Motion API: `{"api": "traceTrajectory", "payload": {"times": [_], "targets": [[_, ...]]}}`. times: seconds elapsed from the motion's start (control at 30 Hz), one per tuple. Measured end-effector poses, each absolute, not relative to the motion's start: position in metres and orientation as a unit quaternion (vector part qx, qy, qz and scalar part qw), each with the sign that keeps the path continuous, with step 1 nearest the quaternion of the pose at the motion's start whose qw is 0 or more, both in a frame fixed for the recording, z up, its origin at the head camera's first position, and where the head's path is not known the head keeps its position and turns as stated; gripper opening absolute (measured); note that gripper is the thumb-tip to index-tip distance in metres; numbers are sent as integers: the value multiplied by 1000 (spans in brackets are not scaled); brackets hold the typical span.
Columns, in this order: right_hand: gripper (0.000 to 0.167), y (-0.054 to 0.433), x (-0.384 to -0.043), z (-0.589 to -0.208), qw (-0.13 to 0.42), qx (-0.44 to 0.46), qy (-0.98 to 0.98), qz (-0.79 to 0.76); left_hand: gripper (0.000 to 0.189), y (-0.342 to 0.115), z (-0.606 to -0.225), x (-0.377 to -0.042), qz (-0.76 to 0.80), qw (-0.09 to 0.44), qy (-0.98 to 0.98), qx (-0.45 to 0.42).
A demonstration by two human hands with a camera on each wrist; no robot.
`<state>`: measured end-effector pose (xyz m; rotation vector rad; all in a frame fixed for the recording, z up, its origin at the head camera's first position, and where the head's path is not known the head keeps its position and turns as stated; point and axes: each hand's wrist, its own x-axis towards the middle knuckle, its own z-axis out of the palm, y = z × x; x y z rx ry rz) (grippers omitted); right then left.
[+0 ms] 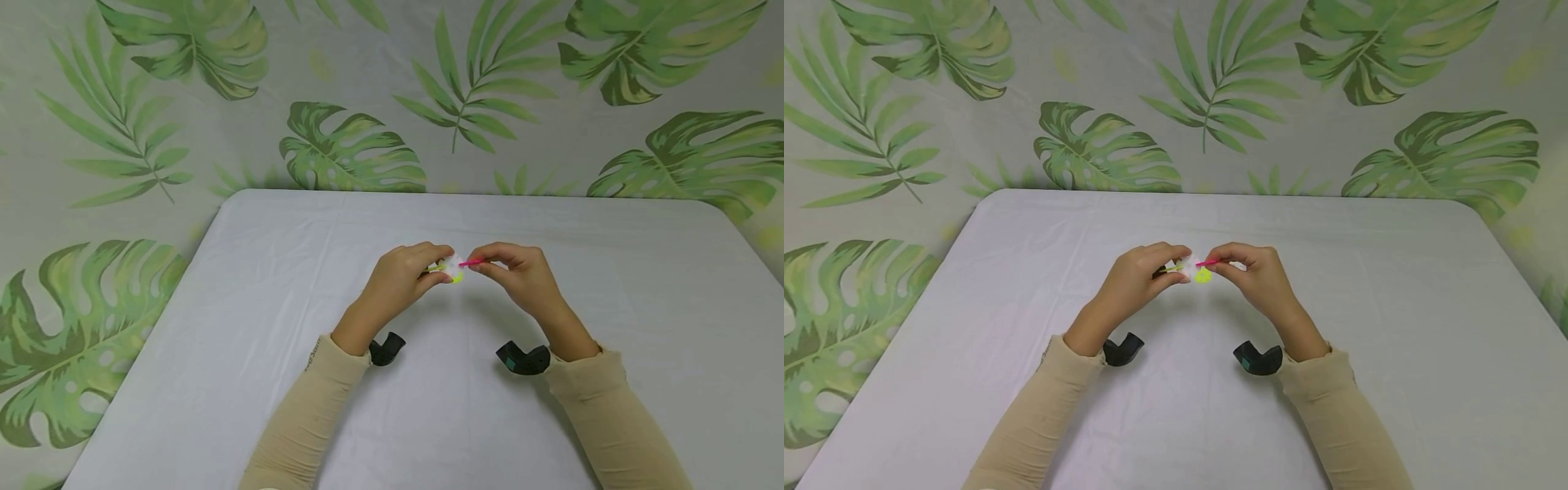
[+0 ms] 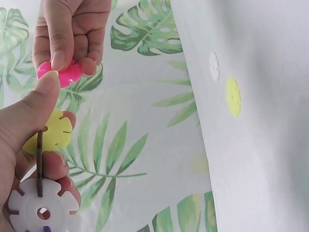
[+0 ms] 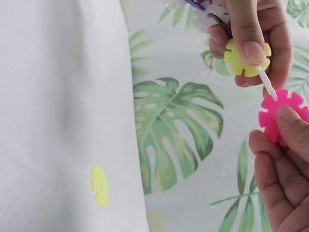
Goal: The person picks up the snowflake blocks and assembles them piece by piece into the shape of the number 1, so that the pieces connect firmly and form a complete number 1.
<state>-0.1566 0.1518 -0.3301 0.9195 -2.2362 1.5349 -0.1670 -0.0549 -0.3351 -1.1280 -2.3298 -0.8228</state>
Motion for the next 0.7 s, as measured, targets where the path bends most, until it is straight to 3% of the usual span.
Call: {"api": "traceTrajectory", "payload": {"times": [0.2, 0.5, 0.7], "targets": [[21, 154, -164, -345, 137, 318, -756, 555, 34, -55, -335, -167, -296, 210, -839, -406], [13, 143, -152, -329, 151, 324, -756, 548, 34, -56, -335, -168, -319, 189, -832, -413], [16, 146, -155, -333, 129, 321, -750, 564, 35, -57, -334, -168, -328, 178, -834, -407]]}}
